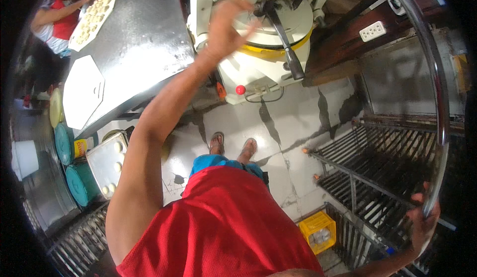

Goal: The person places dough balls onto a metal tray, carries a board of smaller dough pieces to a divider machine, operates the machine using a lever, and then places the resulting round dough pieces onto a tray before sliding it into a rack.

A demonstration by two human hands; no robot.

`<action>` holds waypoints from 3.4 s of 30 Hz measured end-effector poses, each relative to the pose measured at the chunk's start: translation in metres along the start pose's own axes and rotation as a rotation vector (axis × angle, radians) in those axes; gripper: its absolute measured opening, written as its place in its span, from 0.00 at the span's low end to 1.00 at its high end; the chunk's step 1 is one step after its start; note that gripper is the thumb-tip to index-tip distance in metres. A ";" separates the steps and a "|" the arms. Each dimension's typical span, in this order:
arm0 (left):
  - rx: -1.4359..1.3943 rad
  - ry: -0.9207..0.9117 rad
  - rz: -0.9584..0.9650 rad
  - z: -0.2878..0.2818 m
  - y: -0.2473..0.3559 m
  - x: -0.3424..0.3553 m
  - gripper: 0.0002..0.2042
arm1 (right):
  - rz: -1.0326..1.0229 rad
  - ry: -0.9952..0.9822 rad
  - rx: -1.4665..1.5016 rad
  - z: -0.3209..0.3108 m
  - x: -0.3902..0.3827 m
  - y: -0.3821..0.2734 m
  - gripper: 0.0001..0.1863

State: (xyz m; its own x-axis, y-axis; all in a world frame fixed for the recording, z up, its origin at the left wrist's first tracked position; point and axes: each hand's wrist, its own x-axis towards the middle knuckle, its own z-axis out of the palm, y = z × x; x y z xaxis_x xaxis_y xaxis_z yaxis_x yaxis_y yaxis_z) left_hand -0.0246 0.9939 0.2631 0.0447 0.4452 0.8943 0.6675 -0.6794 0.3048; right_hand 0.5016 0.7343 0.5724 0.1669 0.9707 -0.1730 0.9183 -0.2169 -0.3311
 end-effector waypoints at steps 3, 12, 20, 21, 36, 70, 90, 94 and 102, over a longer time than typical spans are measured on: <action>-0.390 -0.400 0.012 0.066 0.052 -0.052 0.18 | -0.010 0.132 0.020 0.004 0.003 0.004 0.36; 0.018 -0.556 0.008 0.241 0.080 -0.033 0.13 | 0.061 0.152 -0.127 0.016 -0.003 0.025 0.19; -0.037 -0.676 -0.037 0.248 0.074 -0.042 0.12 | 0.041 0.051 0.395 0.133 0.028 0.032 0.23; -0.064 -0.652 -0.038 0.246 0.073 -0.041 0.12 | 0.085 0.039 0.484 0.159 0.039 0.028 0.23; -0.173 -0.481 -0.444 0.101 0.048 -0.132 0.06 | 0.070 0.069 0.393 0.326 0.092 0.056 0.18; 0.451 -1.521 -1.094 -0.008 -0.026 -0.370 0.11 | 0.207 0.015 0.487 0.360 0.069 0.135 0.31; 0.470 -1.469 -1.044 -0.012 -0.025 -0.368 0.11 | -0.019 -0.147 0.636 0.346 0.081 0.136 0.23; 0.466 -1.460 -1.026 -0.013 -0.025 -0.371 0.10 | 0.057 -0.115 0.592 0.349 0.080 0.139 0.23; 0.469 -1.490 -1.075 -0.011 -0.026 -0.368 0.10 | 0.129 -0.098 0.559 0.347 0.078 0.141 0.23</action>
State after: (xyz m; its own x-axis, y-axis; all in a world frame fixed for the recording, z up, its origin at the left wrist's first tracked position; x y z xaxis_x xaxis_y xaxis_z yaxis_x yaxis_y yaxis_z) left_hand -0.0669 0.8410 -0.0706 -0.1243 0.7592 -0.6389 0.9542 0.2680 0.1328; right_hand 0.5194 0.7437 0.1901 0.2065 0.9243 -0.3211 0.5592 -0.3808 -0.7364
